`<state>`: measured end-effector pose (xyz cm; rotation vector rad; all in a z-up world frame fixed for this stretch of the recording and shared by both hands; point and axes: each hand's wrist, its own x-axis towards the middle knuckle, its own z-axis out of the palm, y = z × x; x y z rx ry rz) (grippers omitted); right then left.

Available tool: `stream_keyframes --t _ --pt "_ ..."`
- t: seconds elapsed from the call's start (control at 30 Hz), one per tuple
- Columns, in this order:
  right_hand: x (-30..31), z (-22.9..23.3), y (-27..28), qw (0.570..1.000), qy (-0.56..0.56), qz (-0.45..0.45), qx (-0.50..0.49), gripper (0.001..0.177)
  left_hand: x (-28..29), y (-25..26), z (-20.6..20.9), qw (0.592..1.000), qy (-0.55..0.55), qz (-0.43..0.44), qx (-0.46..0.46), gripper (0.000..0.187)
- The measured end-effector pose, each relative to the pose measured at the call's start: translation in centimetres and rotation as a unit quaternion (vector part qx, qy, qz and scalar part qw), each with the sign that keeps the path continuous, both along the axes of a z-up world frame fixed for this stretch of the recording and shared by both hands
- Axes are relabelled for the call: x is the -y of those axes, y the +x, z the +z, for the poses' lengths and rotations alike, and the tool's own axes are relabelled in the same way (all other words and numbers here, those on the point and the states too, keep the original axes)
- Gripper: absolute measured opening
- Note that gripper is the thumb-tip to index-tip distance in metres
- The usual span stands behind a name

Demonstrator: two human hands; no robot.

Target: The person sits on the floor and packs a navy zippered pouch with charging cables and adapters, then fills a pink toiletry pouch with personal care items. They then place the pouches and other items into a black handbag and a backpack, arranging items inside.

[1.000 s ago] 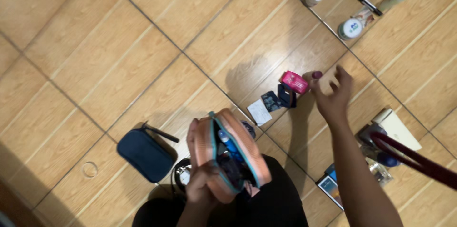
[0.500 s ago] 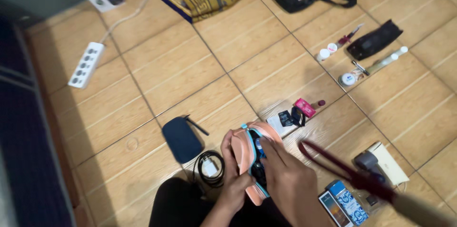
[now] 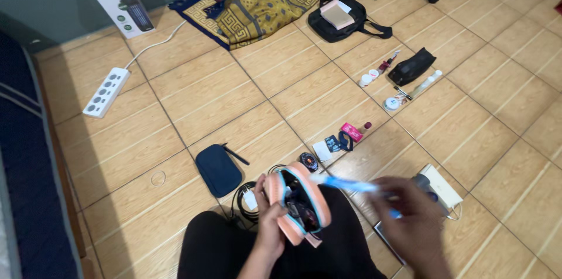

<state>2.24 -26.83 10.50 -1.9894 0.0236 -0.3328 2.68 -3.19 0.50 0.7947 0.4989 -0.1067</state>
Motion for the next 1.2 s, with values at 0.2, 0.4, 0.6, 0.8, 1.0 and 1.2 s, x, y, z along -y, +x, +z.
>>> stream_keyframes --t 0.2,0.4,0.6,0.8,1.0,1.2 --pt "11.6 -13.8 10.8 0.939 0.327 -0.085 -0.063 0.036 0.3 3.4 -0.6 1.000 -0.021 -0.012 -0.012 0.101" --pt "20.3 -29.6 23.4 0.943 0.220 -0.204 -0.144 0.033 1.7 8.7 -1.9 0.998 -0.047 0.002 -0.034 0.110" --pt "23.3 -38.9 31.7 0.941 0.130 -0.236 -0.206 0.029 0.5 11.3 -11.2 0.998 -0.015 0.003 -0.060 0.114" --pt "20.5 -39.5 32.0 0.964 -0.089 -0.150 -0.199 0.030 -9.8 4.2 -27.1 0.967 -0.023 -0.160 -0.196 0.090" --pt "19.7 -38.5 32.5 0.969 -0.074 -0.130 -0.197 0.027 -14.3 2.7 -32.7 0.949 0.014 -0.221 -0.225 0.076" --pt "23.3 -38.9 29.6 0.969 0.049 -0.172 -0.168 0.042 -5.9 7.0 -21.1 0.989 -0.055 -0.009 -0.133 0.092"
